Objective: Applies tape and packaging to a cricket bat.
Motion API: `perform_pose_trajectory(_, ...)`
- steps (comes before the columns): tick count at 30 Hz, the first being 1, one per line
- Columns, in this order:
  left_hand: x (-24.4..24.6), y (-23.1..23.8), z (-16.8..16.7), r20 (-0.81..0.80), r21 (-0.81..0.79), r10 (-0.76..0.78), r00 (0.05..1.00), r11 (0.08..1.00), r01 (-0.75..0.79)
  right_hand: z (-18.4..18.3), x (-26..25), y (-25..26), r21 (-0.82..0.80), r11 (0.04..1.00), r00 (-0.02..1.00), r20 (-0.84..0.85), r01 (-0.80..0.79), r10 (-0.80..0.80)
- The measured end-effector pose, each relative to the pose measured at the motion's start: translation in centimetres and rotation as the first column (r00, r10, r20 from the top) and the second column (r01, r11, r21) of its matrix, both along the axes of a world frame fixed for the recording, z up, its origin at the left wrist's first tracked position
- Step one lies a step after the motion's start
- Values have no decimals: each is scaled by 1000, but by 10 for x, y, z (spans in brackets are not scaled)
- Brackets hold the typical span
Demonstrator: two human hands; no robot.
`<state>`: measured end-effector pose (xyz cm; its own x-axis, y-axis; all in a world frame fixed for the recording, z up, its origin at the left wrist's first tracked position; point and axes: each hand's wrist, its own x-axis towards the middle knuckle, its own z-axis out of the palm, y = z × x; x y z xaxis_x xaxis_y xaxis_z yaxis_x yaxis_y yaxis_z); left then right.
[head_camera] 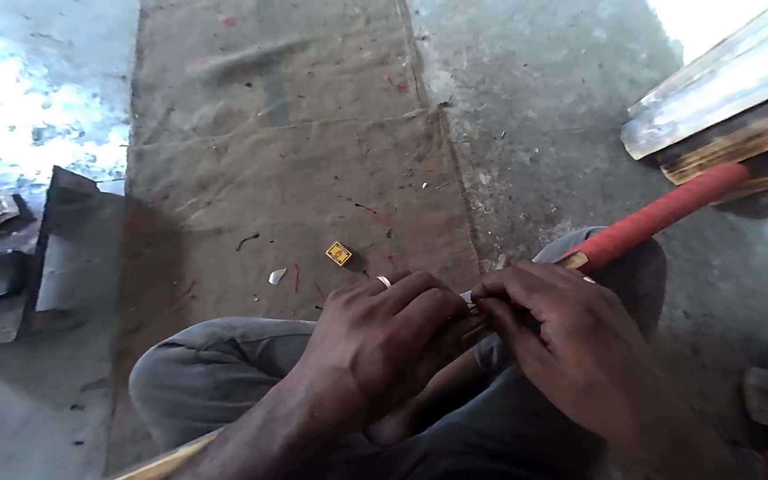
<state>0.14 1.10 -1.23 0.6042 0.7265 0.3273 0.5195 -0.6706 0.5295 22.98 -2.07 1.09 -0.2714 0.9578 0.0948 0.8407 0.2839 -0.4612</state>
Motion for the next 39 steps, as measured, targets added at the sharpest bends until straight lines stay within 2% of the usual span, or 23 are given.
perform_pose_trajectory(23,4,2,0,-35,0,22,999,1000,-22,3,10,5,-34,997,997,22,-72,73)
perform_pose_trajectory(36,8,5,4,9,-129,38,999,991,-37,0,10,7,-25,998,998,-25,-56,55)
perform_pose_trajectory(39,8,6,2,49,-214,22,999,977,-11,1,10,6,-49,998,999,-38,-31,30)
